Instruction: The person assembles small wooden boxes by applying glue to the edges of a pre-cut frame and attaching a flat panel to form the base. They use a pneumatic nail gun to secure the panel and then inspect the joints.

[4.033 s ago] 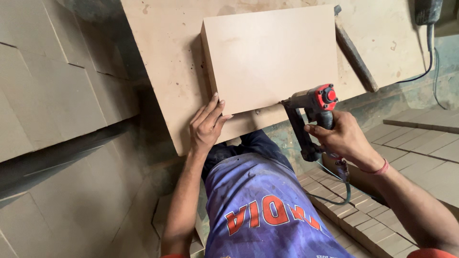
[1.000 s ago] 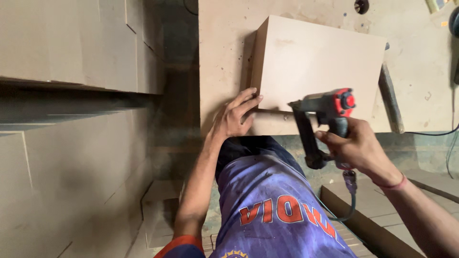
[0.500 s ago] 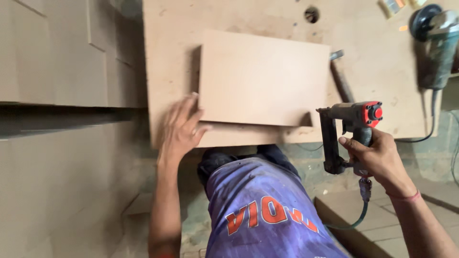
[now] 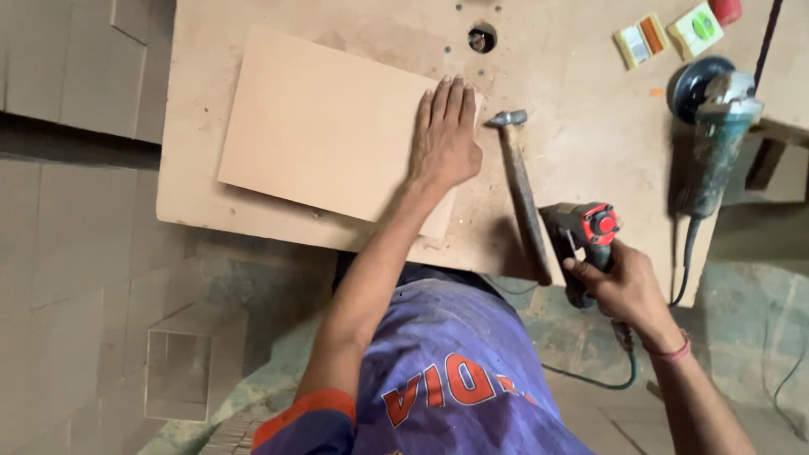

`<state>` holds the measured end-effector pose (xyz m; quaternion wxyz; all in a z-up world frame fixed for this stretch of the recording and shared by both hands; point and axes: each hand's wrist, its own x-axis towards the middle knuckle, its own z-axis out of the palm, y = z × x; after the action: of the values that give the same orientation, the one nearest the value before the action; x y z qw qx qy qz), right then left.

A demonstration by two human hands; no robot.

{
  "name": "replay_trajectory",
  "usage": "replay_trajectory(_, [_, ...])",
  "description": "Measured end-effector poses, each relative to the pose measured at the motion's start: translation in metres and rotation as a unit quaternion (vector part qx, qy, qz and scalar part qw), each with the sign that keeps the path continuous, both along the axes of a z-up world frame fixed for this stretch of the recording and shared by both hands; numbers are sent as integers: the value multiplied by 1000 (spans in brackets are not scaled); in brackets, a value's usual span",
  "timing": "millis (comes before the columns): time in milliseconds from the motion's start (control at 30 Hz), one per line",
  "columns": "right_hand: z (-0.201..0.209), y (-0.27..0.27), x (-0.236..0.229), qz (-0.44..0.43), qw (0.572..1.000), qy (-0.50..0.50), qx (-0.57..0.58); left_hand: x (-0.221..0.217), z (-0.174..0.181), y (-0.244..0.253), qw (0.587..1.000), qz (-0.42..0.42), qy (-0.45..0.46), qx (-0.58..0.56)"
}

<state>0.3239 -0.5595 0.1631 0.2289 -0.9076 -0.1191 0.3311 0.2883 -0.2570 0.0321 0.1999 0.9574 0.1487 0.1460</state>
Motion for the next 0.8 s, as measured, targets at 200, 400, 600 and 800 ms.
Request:
replay_trajectory(200, [-1,4,30,15,998,52,25,-10,14,4,999,-34,-25,-12])
replay_trajectory(400, [20,47,68,121,992,47,6,-18,25,11,996,-65,-33,-61])
replay_trajectory(600, [23,114,99,217,976,-17,-34,-8,24,15,992,-62,-42,-99])
replay_trajectory(800, [25,152,109,269,959,-53,-71,-8,19,16,984,-49,-71,-155])
